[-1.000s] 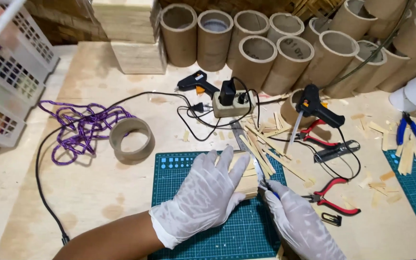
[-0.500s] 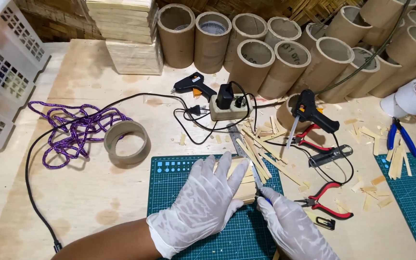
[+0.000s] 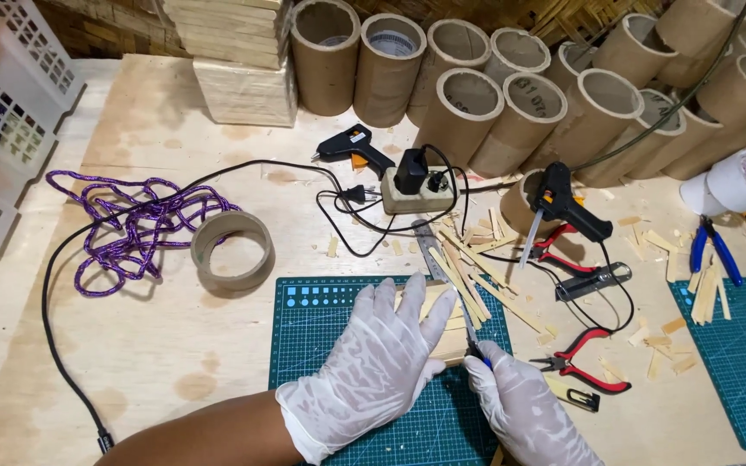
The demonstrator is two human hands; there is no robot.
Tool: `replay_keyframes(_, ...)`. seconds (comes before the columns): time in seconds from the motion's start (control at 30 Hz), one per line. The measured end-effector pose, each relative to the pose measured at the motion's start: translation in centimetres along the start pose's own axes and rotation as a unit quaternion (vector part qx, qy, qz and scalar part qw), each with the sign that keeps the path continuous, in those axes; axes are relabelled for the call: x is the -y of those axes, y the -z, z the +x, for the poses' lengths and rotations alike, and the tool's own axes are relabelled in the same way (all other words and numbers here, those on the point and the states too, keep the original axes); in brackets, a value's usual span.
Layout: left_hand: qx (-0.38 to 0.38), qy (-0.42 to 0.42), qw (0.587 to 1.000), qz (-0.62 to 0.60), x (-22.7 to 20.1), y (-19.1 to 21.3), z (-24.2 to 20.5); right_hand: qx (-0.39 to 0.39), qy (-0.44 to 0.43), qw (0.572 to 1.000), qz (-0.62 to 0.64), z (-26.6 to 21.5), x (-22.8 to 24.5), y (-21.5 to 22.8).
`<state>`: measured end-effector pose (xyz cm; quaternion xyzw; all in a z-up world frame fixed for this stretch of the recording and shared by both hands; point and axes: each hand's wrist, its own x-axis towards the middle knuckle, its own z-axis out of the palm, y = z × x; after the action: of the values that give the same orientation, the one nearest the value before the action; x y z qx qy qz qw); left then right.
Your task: Gluing small wooden sticks onto a cardboard base to create a decorative item.
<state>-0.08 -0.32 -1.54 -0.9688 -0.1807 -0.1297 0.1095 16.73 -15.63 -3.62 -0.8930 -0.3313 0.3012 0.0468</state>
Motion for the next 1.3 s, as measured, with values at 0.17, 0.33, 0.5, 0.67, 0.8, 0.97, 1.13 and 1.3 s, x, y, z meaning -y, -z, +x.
replay_keyframes(0.17, 0.008, 0.013, 1.0, -0.014, 0.1, 0.4, 0.4, -0.063, 0.069, 0.996, 0.013, 1.7, -2.4, -2.3)
replay_keyframes(0.33, 0.005, 0.009, 1.0, 0.006, -0.1, 0.8, 0.2, -0.15, 0.188, 0.971, 0.01, 2.0, -2.8, -2.8)
replay_keyframes(0.5, 0.011, 0.004, 1.0, 0.003, 0.0, 0.6, 0.4, -0.105, 0.113, 0.985, 0.08, 0.2, -0.1, -0.8)
replay_keyframes(0.67, 0.016, 0.013, 1.0, -0.006, 0.1, 0.6, 0.4, 0.008, 0.043, 0.985, 0.167, -2.4, 3.0, 2.7)
replay_keyframes(0.8, 0.006, 0.008, 1.0, -0.004, 0.2, 0.7, 0.3, 0.019, 0.027, 0.992, 0.122, -2.0, 2.2, 2.6)
replay_keyframes(0.97, 0.013, 0.012, 1.0, -0.009, 0.4, 1.0, 0.4, 0.042, 0.03, 0.995, 0.089, -1.9, 2.5, 2.8)
replay_keyframes(1.13, 0.019, 0.006, 1.0, -0.002, 0.3, 0.7, 0.3, -0.013, 0.109, 0.99, 0.087, -1.3, 1.0, 1.7)
replay_keyframes(1.3, 0.023, 0.001, 1.0, 0.002, 0.4, 0.8, 0.3, 0.0, 0.107, 0.991, 0.08, -1.1, 0.6, 2.0)
